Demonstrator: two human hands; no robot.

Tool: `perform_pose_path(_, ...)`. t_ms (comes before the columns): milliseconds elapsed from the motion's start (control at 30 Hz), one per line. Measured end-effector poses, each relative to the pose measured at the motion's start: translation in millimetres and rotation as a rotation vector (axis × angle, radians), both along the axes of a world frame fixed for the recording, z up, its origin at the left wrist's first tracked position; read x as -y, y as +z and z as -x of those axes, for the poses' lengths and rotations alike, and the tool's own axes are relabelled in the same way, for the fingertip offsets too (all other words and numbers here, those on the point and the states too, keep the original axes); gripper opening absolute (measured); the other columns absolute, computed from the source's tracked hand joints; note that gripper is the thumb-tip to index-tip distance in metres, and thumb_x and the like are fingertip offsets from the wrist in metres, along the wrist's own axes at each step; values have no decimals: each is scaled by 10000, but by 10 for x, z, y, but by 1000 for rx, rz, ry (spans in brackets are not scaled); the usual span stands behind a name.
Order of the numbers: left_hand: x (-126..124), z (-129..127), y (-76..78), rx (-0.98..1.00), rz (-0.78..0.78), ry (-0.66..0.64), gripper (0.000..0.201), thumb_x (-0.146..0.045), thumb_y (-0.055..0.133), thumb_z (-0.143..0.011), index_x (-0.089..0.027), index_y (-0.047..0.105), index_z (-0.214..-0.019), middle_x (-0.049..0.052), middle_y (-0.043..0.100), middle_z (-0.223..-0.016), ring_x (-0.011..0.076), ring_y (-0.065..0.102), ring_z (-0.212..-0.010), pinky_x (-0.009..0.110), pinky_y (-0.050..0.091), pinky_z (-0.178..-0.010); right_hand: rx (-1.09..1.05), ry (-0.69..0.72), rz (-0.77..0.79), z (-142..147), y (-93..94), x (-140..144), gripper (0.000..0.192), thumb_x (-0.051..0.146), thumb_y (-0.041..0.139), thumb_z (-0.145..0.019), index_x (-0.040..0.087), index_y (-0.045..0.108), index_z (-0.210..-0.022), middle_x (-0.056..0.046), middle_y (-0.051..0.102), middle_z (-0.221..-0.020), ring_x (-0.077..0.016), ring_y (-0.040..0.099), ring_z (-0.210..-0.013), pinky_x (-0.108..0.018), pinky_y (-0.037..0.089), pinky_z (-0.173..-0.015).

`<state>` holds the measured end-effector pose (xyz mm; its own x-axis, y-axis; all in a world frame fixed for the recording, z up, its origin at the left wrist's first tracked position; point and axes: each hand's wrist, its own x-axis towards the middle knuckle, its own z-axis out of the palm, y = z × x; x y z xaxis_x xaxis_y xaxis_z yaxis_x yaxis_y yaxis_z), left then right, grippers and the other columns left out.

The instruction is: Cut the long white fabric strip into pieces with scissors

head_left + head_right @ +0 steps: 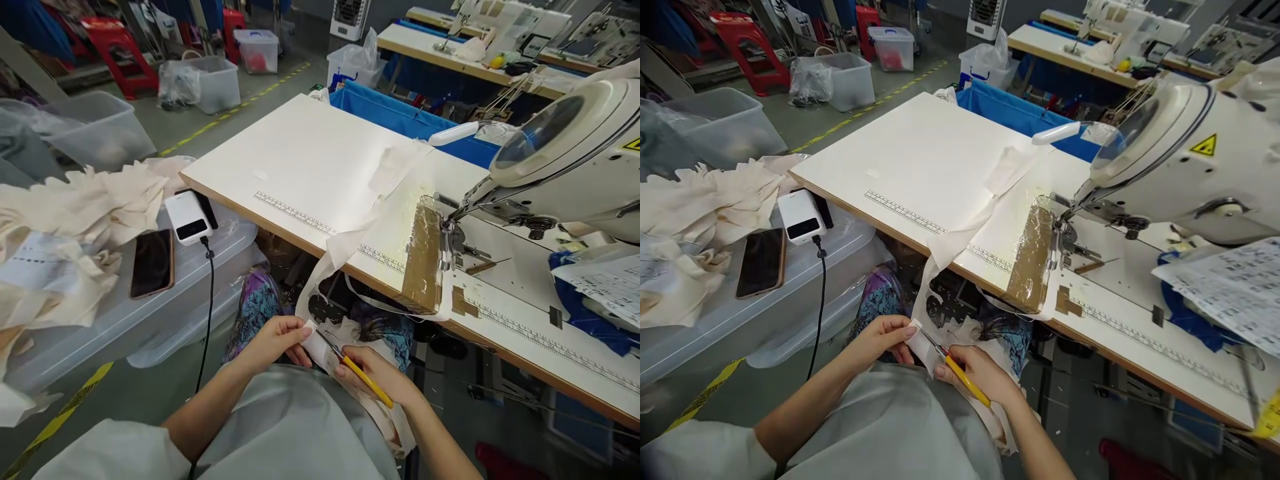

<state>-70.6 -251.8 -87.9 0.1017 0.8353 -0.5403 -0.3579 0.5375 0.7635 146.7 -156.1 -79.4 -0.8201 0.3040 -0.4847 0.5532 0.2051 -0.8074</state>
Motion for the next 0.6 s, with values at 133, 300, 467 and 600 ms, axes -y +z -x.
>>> perform_pose_path(133, -9, 1, 20, -17, 2, 7, 466, -590, 694, -722, -136, 598, -766, 55, 699, -592, 183, 696, -574, 203, 493, -518, 47, -12, -64, 38, 17, 6, 434, 555, 507, -852, 203, 363, -643, 65, 329, -596, -99, 306, -563, -234, 206, -500)
perform_pose_path(300, -20, -5, 22, -22, -3, -9, 465, -583, 693, -733, -128, 606, -767, 65, 697, -587, 183, 695, -571, 203, 491, -522, 130, -5, -227, 52, 88, 32, 447, 573, 524, -844, 196, 398, -638, 64, 369, -573, -99, 335, -547, -234, 205, -497)
perform_pose_path(467, -30, -27, 5, -22, -3, -8, 462, -582, 696, -727, -131, 601, -752, 56, 686, -561, 170, 681, -542, 195, 476, -509, 180, 6, -394, 40, 96, 68, 447, 600, 496, -861, 196, 480, -669, 48, 424, -575, -109, 346, -538, -237, 208, -500)
perform_pose_path(600, -46, -29, 17, -27, -1, -12, 463, -584, 701, -719, -135, 592, -734, 51, 680, -548, 161, 672, -530, 191, 472, -510, 180, -6, -431, 30, 64, 88, 477, 625, 479, -859, 196, 479, -652, 38, 434, -562, -111, 336, -527, -236, 201, -497)
